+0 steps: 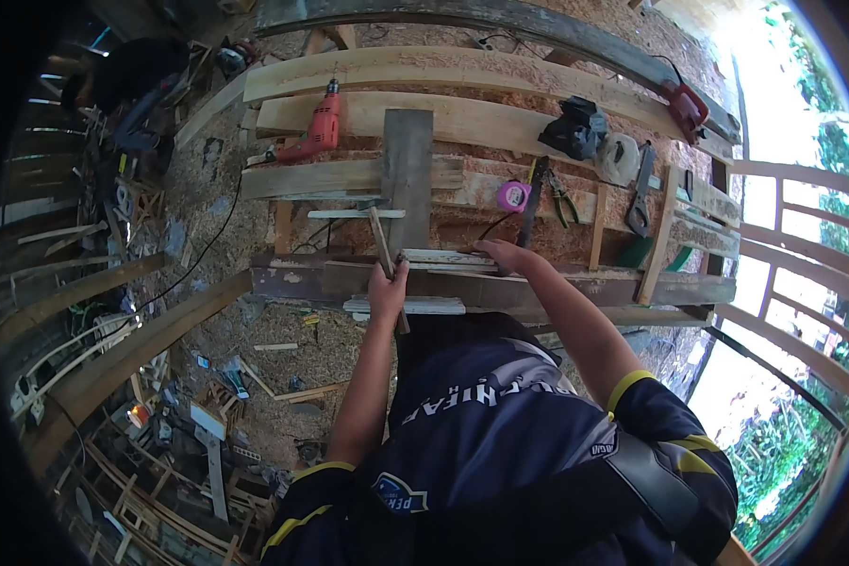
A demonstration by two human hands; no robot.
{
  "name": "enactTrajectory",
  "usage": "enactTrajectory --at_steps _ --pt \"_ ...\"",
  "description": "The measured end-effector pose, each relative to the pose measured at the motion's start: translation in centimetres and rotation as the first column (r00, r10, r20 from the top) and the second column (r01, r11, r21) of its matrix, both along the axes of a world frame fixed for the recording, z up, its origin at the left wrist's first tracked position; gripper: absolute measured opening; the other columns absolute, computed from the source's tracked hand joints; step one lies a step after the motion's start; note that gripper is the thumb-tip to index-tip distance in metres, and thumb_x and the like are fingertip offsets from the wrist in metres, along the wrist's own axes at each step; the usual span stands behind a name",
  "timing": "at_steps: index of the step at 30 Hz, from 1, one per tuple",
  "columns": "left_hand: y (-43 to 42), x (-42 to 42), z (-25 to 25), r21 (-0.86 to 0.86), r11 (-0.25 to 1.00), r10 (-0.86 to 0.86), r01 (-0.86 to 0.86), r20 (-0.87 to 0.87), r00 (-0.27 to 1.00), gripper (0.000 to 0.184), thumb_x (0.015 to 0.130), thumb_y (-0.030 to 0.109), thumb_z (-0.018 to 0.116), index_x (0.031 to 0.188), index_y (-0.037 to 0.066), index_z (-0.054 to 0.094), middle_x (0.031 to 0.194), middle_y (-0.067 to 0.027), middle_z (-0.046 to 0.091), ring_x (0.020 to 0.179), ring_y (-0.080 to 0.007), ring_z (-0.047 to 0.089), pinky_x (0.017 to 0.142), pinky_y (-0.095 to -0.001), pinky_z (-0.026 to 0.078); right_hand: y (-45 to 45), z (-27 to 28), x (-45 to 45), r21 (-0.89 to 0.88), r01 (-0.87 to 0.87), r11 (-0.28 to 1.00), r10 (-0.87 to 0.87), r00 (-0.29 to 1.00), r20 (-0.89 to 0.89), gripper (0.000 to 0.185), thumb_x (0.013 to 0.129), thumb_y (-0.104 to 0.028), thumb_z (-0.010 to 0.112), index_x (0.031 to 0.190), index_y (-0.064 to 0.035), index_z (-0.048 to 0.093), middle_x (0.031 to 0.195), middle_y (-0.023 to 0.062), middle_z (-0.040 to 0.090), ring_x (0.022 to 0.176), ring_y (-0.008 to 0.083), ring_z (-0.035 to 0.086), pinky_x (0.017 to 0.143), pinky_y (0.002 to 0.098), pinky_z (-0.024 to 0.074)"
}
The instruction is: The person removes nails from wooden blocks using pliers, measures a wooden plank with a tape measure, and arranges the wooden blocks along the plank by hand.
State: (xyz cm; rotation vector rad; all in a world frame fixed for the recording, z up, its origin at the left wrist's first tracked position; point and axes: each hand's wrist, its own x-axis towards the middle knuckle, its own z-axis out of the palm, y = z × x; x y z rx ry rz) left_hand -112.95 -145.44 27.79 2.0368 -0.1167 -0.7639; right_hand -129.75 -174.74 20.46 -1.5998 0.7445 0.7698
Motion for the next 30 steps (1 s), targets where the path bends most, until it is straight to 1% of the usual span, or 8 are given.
enactTrajectory --at_steps 2,7,10,13,19,22,25,30 --pt "-0.9 -1.2 -0.3 -0.072 0.994 0.083 -0.078 0.066 0.994 0.039 0.099 0.038 0.080 0.100 0.004 0.060 0.091 -0.0111 0.071 0.086 -0.0267 0.072 0.080 -0.0421 0.055 0.2 4.3 1.4 0.016 0.016 1.000 -0.016 1.000 0.021 0.058 0.112 -0.044 0.040 0.141 -0.0034 0.070 0.144 0.0176 0.069 0.137 0.0292 0.058 0.120 0.0397 0.0390" --pt "-0.9 -0.4 0.9 0.088 0.996 0.007 -0.005 -0.020 1.000 0.042 0.097 0.036 0.082 0.115 0.002 0.067 0.100 -0.0122 0.072 0.096 -0.0285 0.071 0.088 -0.0414 0.054 0.7 8.3 1.4 0.169 0.200 0.965 -0.212 0.975 0.062 0.053 0.113 -0.035 0.036 0.141 -0.0055 0.071 0.144 0.0161 0.069 0.134 0.0267 0.060 0.117 0.0388 0.0415" --pt "-0.8 0.2 0.6 0.132 0.991 -0.008 0.013 -0.039 0.999 0.042 0.095 0.037 0.083 0.108 0.002 0.064 0.099 -0.0134 0.072 0.095 -0.0299 0.071 0.086 -0.0430 0.054 0.9 3.6 -0.9 0.232 0.230 0.945 -0.266 0.955 0.133 0.051 0.113 -0.038 0.042 0.142 -0.0067 0.072 0.146 0.0126 0.068 0.134 0.0255 0.060 0.116 0.0378 0.0425" --pt "-0.9 0.1 0.1 0.134 0.991 -0.002 0.007 -0.040 0.999 0.042 0.095 0.036 0.084 0.106 0.002 0.062 0.099 -0.0139 0.071 0.095 -0.0300 0.071 0.086 -0.0433 0.054 2.7 7.1 -1.6 0.161 0.461 0.872 -0.468 0.884 0.004 0.056 0.112 -0.046 0.051 0.146 -0.0050 0.067 0.149 0.0122 0.065 0.135 0.0258 0.059 0.114 0.0370 0.0439" --pt "-1.1 0.2 1.1 0.129 0.992 0.011 -0.001 -0.077 0.997 0.041 0.095 0.035 0.084 0.104 0.002 0.061 0.097 -0.0129 0.069 0.092 -0.0286 0.069 0.085 -0.0422 0.053 3.1 6.3 -2.8 0.203 0.306 0.930 -0.329 0.939 0.095 0.071 0.109 -0.056 0.057 0.159 -0.0049 0.053 0.162 0.0161 0.053 0.150 0.0276 0.047 0.125 0.0380 0.0339" --pt "-0.6 0.1 0.5 0.092 0.996 0.013 -0.004 -0.101 0.995 0.040 0.095 0.034 0.085 0.103 0.003 0.061 0.096 -0.0112 0.069 0.091 -0.0260 0.068 0.084 -0.0411 0.053 3.5 7.9 -2.2 0.150 0.356 0.923 -0.370 0.925 0.083 0.075 0.104 -0.057 0.063 0.156 -0.0033 0.056 0.153 0.0162 0.060 0.144 0.0277 0.052 0.122 0.0387 0.0381" --pt "0.0 0.4 0.0 0.036 0.999 0.001 0.003 -0.095 0.995 0.040 0.094 0.033 0.085 0.103 0.003 0.060 0.096 -0.0096 0.068 0.090 -0.0235 0.067 0.084 -0.0403 0.053 4.5 7.2 -1.0 0.018 0.399 0.917 -0.398 0.912 0.103 0.067 0.105 -0.050 0.063 0.153 -0.0035 0.059 0.152 0.0166 0.059 0.144 0.0292 0.052 0.121 0.0394 0.0385" --pt "0.0 0.3 -0.3 0.029 1.000 0.004 -0.001 -0.093 0.996 0.040 0.094 0.033 0.086 0.103 0.003 0.061 0.096 -0.0093 0.068 0.091 -0.0241 0.068 0.085 -0.0405 0.053 3.6 6.3 -0.6 0.103 0.284 0.953 -0.297 0.943 0.151 0.056 0.105 -0.042 0.061 0.148 -0.0059 0.061 0.148 0.0163 0.062 0.142 0.0300 0.053 0.119 0.0403 0.0400"
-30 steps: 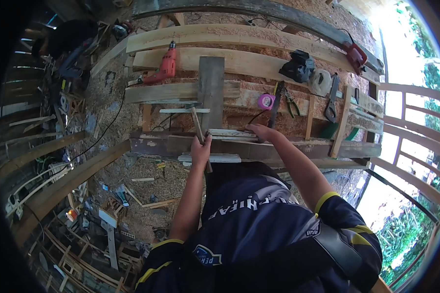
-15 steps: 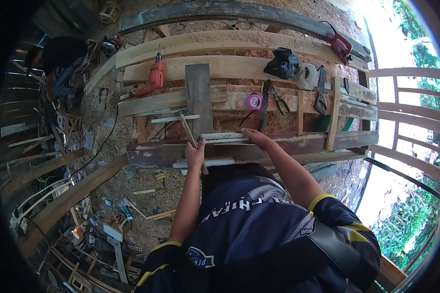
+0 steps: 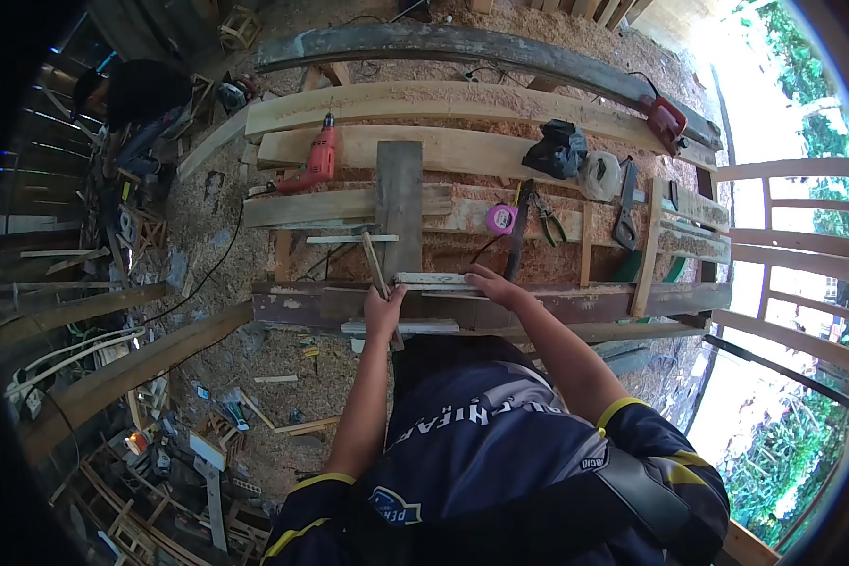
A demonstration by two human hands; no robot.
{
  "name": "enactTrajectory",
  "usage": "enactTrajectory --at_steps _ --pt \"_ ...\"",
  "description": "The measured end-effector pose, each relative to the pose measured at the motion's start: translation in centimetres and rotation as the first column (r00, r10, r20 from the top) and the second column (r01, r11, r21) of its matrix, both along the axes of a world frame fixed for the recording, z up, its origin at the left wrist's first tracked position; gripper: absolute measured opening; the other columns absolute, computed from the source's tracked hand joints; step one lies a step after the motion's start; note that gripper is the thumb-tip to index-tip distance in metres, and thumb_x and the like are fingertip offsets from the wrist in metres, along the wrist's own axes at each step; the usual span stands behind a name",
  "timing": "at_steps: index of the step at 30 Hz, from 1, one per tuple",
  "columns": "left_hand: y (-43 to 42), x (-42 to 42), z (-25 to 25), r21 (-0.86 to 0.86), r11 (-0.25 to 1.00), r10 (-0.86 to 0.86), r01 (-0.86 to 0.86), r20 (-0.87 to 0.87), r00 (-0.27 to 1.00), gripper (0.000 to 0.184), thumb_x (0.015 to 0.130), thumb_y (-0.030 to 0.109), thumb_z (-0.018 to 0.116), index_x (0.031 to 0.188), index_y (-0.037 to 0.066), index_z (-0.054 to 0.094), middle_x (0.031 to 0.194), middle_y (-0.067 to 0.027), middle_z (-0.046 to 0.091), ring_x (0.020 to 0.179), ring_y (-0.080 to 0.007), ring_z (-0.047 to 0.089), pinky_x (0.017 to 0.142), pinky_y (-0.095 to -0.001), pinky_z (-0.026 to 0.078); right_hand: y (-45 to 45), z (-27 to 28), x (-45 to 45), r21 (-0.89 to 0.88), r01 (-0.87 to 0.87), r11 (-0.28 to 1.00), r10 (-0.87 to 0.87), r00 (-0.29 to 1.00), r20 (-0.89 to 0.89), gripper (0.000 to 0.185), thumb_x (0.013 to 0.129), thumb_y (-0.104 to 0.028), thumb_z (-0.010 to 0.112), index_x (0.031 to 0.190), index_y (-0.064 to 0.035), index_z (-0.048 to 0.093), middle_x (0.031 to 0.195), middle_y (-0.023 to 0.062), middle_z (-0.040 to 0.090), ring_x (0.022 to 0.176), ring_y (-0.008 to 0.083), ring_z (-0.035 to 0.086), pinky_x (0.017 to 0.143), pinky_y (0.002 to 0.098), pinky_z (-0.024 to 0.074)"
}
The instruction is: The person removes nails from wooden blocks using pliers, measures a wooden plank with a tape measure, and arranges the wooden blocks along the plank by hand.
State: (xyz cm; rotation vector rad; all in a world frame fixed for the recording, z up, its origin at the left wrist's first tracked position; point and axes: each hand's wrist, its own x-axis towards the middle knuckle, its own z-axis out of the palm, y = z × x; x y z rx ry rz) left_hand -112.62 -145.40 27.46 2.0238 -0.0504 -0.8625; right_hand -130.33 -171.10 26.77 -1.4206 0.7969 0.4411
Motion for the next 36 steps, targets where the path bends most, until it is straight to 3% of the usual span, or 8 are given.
enactTrajectory --at_steps 4,10,19,22,25,28,31,36 --pt "0.1 -0.1 0.5 0.051 0.999 -0.014 0.015 -0.002 1.000 0.043 0.092 0.036 0.087 0.104 0.003 0.061 0.097 -0.0109 0.069 0.092 -0.0272 0.069 0.086 -0.0420 0.053 0.4 -0.7 -0.3 0.106 0.062 0.992 -0.056 0.997 -0.060 0.063 0.104 -0.044 0.062 0.154 -0.0049 0.056 0.149 0.0152 0.061 0.139 0.0284 0.055 0.117 0.0397 0.0419" --pt "-0.1 0.6 1.3 0.077 0.997 -0.028 0.031 -0.042 0.999 0.048 0.090 0.040 0.088 0.104 0.003 0.062 0.099 -0.0129 0.070 0.095 -0.0289 0.070 0.087 -0.0438 0.053 0.3 -2.5 -0.9 0.040 0.070 0.997 -0.066 0.993 -0.093 0.080 0.102 -0.047 0.065 0.163 -0.0001 0.045 0.156 0.0150 0.057 0.138 0.0260 0.056 0.115 0.0369 0.0434" --pt "0.4 0.3 -0.2 0.079 0.997 -0.018 0.019 -0.020 1.000 0.048 0.091 0.040 0.087 0.107 0.001 0.064 0.101 -0.0142 0.072 0.097 -0.0303 0.072 0.089 -0.0442 0.054 0.2 -3.8 -0.7 0.043 0.070 0.997 -0.066 0.993 -0.095 0.073 0.103 -0.044 0.063 0.160 -0.0018 0.050 0.157 0.0149 0.058 0.140 0.0256 0.055 0.117 0.0374 0.0413" --pt "-0.2 0.4 -0.3 0.076 0.997 -0.001 0.002 -0.007 1.000 0.050 0.091 0.040 0.087 0.111 0.000 0.065 0.105 -0.0161 0.073 0.101 -0.0316 0.073 0.090 -0.0447 0.054 0.4 -3.2 -0.9 -0.047 0.039 0.998 -0.043 0.995 -0.087 0.049 0.108 -0.040 0.054 0.148 -0.0143 0.064 0.143 0.0111 0.064 0.136 0.0243 0.055 0.117 0.0394 0.0398" --pt "-0.3 0.5 0.6 0.077 0.997 -0.024 0.028 -0.051 0.998 0.052 0.091 0.040 0.086 0.114 -0.001 0.066 0.108 -0.0181 0.074 0.105 -0.0329 0.073 0.092 -0.0453 0.054 0.1 -2.7 -1.1 0.101 0.224 0.969 -0.204 0.964 -0.171 0.050 0.110 -0.039 0.048 0.150 -0.0111 0.062 0.146 0.0135 0.063 0.138 0.0268 0.055 0.118 0.0399 0.0386" --pt "-0.3 0.6 1.7 0.081 0.996 -0.035 0.040 -0.064 0.997 0.052 0.091 0.040 0.086 0.115 -0.002 0.066 0.110 -0.0190 0.074 0.107 -0.0337 0.073 0.092 -0.0459 0.054 0.1 -1.7 -1.8 -0.081 0.092 0.992 -0.094 0.995 -0.015 0.050 0.113 -0.032 0.041 0.152 -0.0078 0.059 0.151 0.0160 0.062 0.140 0.0291 0.055 0.120 0.0405 0.0372" --pt "-0.3 1.2 1.8 0.098 0.994 -0.047 0.056 -0.086 0.995 0.053 0.091 0.040 0.087 0.116 -0.002 0.066 0.111 -0.0192 0.074 0.108 -0.0334 0.073 0.093 -0.0461 0.054 0.6 0.4 -1.1 -0.119 0.105 0.987 -0.117 0.989 -0.094 0.048 0.113 -0.023 0.037 0.151 -0.0063 0.059 0.154 0.0181 0.060 0.144 0.0300 0.053 0.121 0.0406 0.0380" --pt "-0.3 1.4 1.7 0.062 0.997 -0.041 0.050 -0.136 0.990 0.059 0.089 0.042 0.088 0.121 -0.003 0.065 0.115 -0.0187 0.073 0.109 -0.0332 0.072 0.094 -0.0466 0.055 -2.5 -6.5 -2.2 -0.290 -0.329 0.899 0.310 0.944 -0.112 0.055 0.112 -0.031 0.038 0.160 -0.0063 0.050 0.163 0.0186 0.053 0.151 0.0344 0.048 0.125 0.0427 0.0349"
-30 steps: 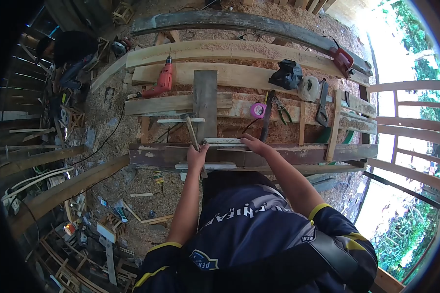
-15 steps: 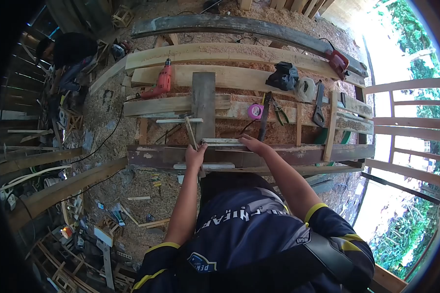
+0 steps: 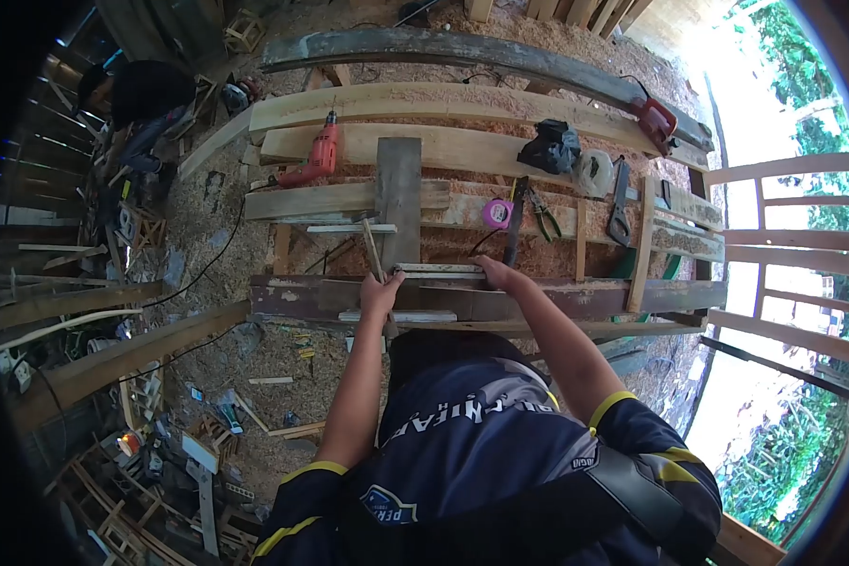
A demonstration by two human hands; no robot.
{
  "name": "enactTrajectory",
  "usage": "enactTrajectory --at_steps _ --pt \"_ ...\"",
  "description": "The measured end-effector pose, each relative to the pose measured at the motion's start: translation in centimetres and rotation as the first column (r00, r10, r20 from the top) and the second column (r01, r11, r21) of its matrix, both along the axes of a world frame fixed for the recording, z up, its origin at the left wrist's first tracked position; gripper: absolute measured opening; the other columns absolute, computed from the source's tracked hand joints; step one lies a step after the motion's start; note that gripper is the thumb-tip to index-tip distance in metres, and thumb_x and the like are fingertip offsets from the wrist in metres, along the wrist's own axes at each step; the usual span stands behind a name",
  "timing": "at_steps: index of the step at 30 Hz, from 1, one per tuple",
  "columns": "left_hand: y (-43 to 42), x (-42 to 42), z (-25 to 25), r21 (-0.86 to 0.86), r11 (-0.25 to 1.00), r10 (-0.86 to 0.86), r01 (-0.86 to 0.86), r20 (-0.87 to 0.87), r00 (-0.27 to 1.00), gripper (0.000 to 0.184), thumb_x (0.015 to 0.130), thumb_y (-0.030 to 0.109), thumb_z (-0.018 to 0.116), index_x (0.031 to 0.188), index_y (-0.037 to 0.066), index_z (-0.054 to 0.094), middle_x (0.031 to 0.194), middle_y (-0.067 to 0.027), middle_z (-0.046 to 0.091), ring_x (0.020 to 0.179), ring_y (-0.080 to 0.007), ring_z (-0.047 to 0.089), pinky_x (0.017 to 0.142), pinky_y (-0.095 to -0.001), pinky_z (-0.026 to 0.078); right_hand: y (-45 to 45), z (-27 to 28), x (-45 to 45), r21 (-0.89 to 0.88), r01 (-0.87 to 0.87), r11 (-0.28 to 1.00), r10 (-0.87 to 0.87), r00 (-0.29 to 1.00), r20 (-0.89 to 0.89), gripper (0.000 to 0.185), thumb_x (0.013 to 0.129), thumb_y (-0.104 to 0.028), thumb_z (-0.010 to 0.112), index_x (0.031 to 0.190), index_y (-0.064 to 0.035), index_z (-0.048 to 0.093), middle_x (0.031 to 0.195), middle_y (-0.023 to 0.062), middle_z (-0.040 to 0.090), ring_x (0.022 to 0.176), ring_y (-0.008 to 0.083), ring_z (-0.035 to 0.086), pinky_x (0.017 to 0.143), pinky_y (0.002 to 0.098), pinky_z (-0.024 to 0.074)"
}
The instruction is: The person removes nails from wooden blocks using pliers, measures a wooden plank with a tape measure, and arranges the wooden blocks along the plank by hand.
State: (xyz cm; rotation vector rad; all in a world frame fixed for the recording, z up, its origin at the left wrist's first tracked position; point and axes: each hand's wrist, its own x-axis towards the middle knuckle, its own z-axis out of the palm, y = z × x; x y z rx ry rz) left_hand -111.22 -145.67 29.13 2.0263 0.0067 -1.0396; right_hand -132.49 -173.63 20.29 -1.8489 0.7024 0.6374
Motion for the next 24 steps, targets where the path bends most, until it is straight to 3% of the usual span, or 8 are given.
enactTrajectory --at_steps 1,4,7,10,13,16,22,24 --pt "0.2 0.0 -0.3 0.011 1.000 -0.005 0.004 0.004 1.000 0.060 0.089 0.042 0.088 0.122 -0.003 0.064 0.115 -0.0185 0.073 0.109 -0.0331 0.072 0.094 -0.0465 0.055 -0.2 -0.6 0.0 -0.003 -0.097 0.995 0.097 0.995 0.000 0.059 0.112 -0.036 0.037 0.163 -0.0070 0.047 0.166 0.0178 0.051 0.153 0.0358 0.046 0.126 0.0433 0.0334" --pt "0.0 0.2 -0.8 0.009 1.000 0.003 -0.003 0.009 1.000 0.062 0.089 0.043 0.088 0.122 -0.003 0.063 0.115 -0.0180 0.072 0.108 -0.0325 0.072 0.093 -0.0457 0.054 1.4 1.0 0.5 0.086 0.199 0.976 -0.191 0.977 -0.097 0.070 0.109 -0.044 0.049 0.165 -0.0034 0.041 0.164 0.0198 0.052 0.151 0.0365 0.049 0.125 0.0420 0.0356" --pt "0.2 -0.1 -0.4 0.002 1.000 0.012 -0.012 -0.010 1.000 0.061 0.088 0.043 0.089 0.120 -0.002 0.063 0.113 -0.0169 0.072 0.106 -0.0310 0.072 0.092 -0.0443 0.054 2.0 6.9 1.8 0.127 0.179 0.976 -0.161 0.977 -0.139 0.084 0.103 -0.049 0.062 0.167 -0.0008 0.037 0.163 0.0250 0.051 0.151 0.0367 0.049 0.124 0.0410 0.0377" --pt "0.2 0.2 -0.4 0.006 1.000 0.004 -0.004 0.003 1.000 0.059 0.087 0.042 0.090 0.116 -0.002 0.063 0.109 -0.0145 0.071 0.102 -0.0285 0.071 0.090 -0.0430 0.054 2.7 6.1 1.6 0.150 0.257 0.955 -0.242 0.964 -0.109 0.085 0.100 -0.050 0.070 0.165 -0.0024 0.042 0.161 0.0252 0.053 0.147 0.0345 0.053 0.121 0.0405 0.0417" --pt "0.4 -0.1 -1.1 -0.057 0.998 0.028 -0.026 0.042 0.999 0.056 0.088 0.041 0.090 0.113 -0.001 0.063 0.105 -0.0120 0.071 0.098 -0.0259 0.070 0.088 -0.0420 0.054 3.2 6.3 1.5 0.121 0.284 0.951 -0.274 0.957 -0.091 0.094 0.099 -0.051 0.069 0.167 0.0034 0.033 0.163 0.0304 0.049 0.151 0.0374 0.049 0.124 0.0407 0.0386" --pt "0.7 -0.2 -2.0 -0.092 0.995 0.029 -0.025 0.048 0.998 0.055 0.088 0.040 0.090 0.113 0.000 0.064 0.103 -0.0110 0.071 0.097 -0.0241 0.070 0.087 -0.0415 0.054 3.3 6.4 2.0 0.096 0.238 0.966 -0.228 0.968 -0.109 0.097 0.097 -0.054 0.071 0.166 0.0042 0.034 0.163 0.0312 0.048 0.151 0.0385 0.049 0.124 0.0413 0.0390" --pt "0.6 -0.4 -2.5 -0.124 0.991 0.060 -0.048 0.096 0.994 0.043 0.089 0.031 0.090 0.104 0.001 0.064 0.094 -0.0072 0.072 0.087 -0.0198 0.070 0.082 -0.0387 0.054 3.6 7.3 1.8 0.044 0.223 0.974 -0.220 0.974 -0.055 0.099 0.095 -0.060 0.071 0.162 0.0061 0.040 0.159 0.0308 0.052 0.149 0.0397 0.051 0.122 0.0426 0.0413" --pt "0.6 -0.3 -2.4 -0.147 0.989 0.047 -0.030 0.112 0.993 0.044 0.089 0.033 0.090 0.104 0.001 0.064 0.093 -0.0081 0.072 0.086 -0.0205 0.070 0.081 -0.0393 0.054 3.8 7.0 1.4 -0.052 0.194 0.980 -0.194 0.981 0.001 0.092 0.097 -0.058 0.072 0.159 0.0049 0.044 0.151 0.0303 0.059 0.142 0.0381 0.058 0.117 0.0429 0.0460"
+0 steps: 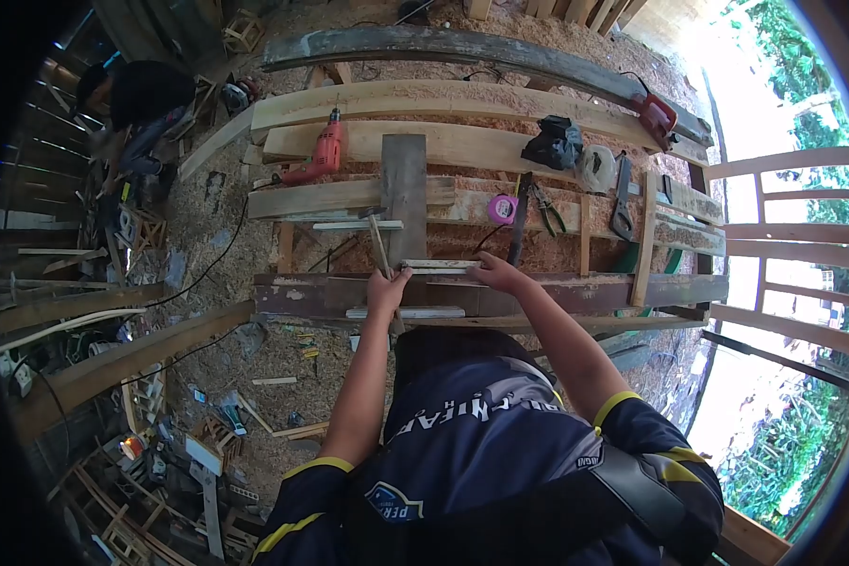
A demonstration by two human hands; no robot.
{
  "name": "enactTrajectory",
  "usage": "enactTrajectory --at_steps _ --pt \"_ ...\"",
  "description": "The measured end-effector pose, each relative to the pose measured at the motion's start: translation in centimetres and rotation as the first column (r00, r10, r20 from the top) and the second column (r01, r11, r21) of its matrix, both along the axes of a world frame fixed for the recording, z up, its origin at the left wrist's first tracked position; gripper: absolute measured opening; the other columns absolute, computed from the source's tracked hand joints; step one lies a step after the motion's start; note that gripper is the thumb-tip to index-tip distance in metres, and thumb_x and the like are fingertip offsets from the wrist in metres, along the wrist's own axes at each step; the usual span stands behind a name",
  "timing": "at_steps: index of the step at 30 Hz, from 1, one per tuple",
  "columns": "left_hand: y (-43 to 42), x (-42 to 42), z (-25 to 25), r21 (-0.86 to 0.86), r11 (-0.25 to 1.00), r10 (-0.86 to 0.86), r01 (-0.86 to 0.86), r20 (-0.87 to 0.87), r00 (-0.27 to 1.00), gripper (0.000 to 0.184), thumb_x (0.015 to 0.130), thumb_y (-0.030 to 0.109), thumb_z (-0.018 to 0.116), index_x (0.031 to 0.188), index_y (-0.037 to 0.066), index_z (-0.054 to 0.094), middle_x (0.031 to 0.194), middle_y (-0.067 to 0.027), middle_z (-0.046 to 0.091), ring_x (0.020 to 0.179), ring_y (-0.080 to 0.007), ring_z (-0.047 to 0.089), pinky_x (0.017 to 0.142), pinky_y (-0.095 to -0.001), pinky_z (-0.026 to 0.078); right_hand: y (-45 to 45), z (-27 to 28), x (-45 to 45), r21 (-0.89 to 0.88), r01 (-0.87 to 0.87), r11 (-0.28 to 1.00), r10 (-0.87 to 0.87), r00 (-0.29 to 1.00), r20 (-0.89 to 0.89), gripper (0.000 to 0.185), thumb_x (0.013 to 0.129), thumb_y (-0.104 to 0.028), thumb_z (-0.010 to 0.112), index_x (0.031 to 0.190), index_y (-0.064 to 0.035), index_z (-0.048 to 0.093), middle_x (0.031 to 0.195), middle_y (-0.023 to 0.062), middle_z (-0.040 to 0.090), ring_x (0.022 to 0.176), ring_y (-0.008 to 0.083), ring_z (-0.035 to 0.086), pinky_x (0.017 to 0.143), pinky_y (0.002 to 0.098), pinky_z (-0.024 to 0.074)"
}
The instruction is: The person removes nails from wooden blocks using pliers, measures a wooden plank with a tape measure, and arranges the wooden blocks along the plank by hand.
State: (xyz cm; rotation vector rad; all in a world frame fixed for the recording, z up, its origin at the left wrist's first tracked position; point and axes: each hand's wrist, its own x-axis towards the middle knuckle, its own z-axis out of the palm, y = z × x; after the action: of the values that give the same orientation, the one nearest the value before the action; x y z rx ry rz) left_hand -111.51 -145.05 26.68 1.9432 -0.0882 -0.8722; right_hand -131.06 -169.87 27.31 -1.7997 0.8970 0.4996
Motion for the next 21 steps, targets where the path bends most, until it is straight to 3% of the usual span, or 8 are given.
enactTrajectory --at_steps 1,4,7,11,13,15,18,21 --pt "-0.2 0.1 0.8 0.027 1.000 -0.007 0.007 -0.002 1.000 0.045 0.089 0.034 0.090 0.103 0.001 0.064 0.093 -0.0087 0.072 0.087 -0.0209 0.071 0.081 -0.0396 0.054 0.0 -0.8 -0.4 -0.054 -0.012 0.998 0.013 1.000 0.017 0.089 0.098 -0.056 0.072 0.158 0.0042 0.047 0.147 0.0301 0.063 0.139 0.0373 0.062 0.115 0.0430 0.0483" --pt "-0.4 0.3 2.2 0.095 0.995 -0.031 0.032 -0.013 0.999 0.046 0.089 0.035 0.090 0.102 0.000 0.064 0.094 -0.0105 0.073 0.088 -0.0225 0.072 0.082 -0.0406 0.055 -0.6 -2.4 -0.9 0.036 -0.012 0.999 0.010 0.999 0.054 0.086 0.098 -0.058 0.071 0.155 0.0021 0.051 0.138 0.0283 0.070 0.129 0.0362 0.068 0.109 0.0442 0.0519" --pt "-0.3 0.3 2.7 0.096 0.994 -0.042 0.045 -0.026 0.999 0.046 0.089 0.036 0.089 0.102 0.000 0.064 0.095 -0.0123 0.074 0.090 -0.0247 0.073 0.083 -0.0416 0.055 -0.7 -1.0 -0.3 0.074 -0.028 0.997 0.030 0.999 -0.024 0.088 0.095 -0.064 0.071 0.157 -0.0041 0.052 0.141 0.0284 0.068 0.137 0.0410 0.063 0.115 0.0442 0.0483" --pt "-0.3 0.5 0.7 0.063 0.996 -0.064 0.063 0.004 0.998 0.047 0.088 0.037 0.089 0.104 0.000 0.066 0.098 -0.0142 0.075 0.093 -0.0288 0.074 0.085 -0.0436 0.056 -0.2 2.8 1.0 -0.127 -0.167 0.978 0.169 0.986 0.002 0.079 0.096 -0.062 0.071 0.149 -0.0044 0.060 0.134 0.0265 0.071 0.129 0.0420 0.066 0.110 0.0453 0.0517" --pt "-0.4 0.9 0.9 0.111 0.990 -0.095 0.091 0.035 0.995 0.048 0.088 0.037 0.089 0.106 -0.001 0.066 0.101 -0.0154 0.076 0.096 -0.0318 0.075 0.087 -0.0453 0.056 -0.1 1.7 0.5 -0.281 -0.203 0.938 0.223 0.974 0.043 0.072 0.095 -0.059 0.074 0.141 -0.0037 0.065 0.124 0.0239 0.075 0.117 0.0402 0.072 0.102 0.0451 0.0561" --pt "-0.6 0.8 1.5 0.180 0.977 -0.127 0.115 0.057 0.990 0.050 0.087 0.037 0.089 0.108 -0.002 0.066 0.105 -0.0172 0.077 0.100 -0.0354 0.075 0.088 -0.0474 0.056 -0.2 0.6 0.5 -0.391 -0.236 0.890 0.289 0.954 0.082 0.063 0.095 -0.051 0.074 0.138 -0.0055 0.067 0.122 0.0244 0.075 0.116 0.0415 0.072 0.101 0.0464 0.0564" --pt "-0.4 1.2 0.7 0.172 0.967 -0.193 0.185 0.030 0.981 0.065 0.091 0.041 0.086 0.133 -0.004 0.064 0.126 -0.0238 0.073 0.118 -0.0408 0.071 0.097 -0.0502 0.056 0.1 0.7 0.0 -0.433 -0.193 0.881 0.267 0.956 0.119 0.052 0.095 -0.040 0.075 0.136 -0.0087 0.069 0.116 0.0245 0.076 0.112 0.0435 0.072 0.097 0.0489 0.0570" --pt "-0.7 0.9 0.9 0.282 0.949 -0.153 0.139 0.029 0.988 0.086 0.096 0.048 0.080 0.157 -0.004 0.047 0.146 -0.0278 0.062 0.134 -0.0435 0.062 0.107 -0.0517 0.054 1.1 2.2 0.1 -0.488 -0.049 0.871 0.196 0.947 0.256 0.047 0.095 -0.034 0.075 0.136 -0.0113 0.070 0.111 0.0236 0.077 0.107 0.0448 0.072 0.092 0.0501 0.0576"
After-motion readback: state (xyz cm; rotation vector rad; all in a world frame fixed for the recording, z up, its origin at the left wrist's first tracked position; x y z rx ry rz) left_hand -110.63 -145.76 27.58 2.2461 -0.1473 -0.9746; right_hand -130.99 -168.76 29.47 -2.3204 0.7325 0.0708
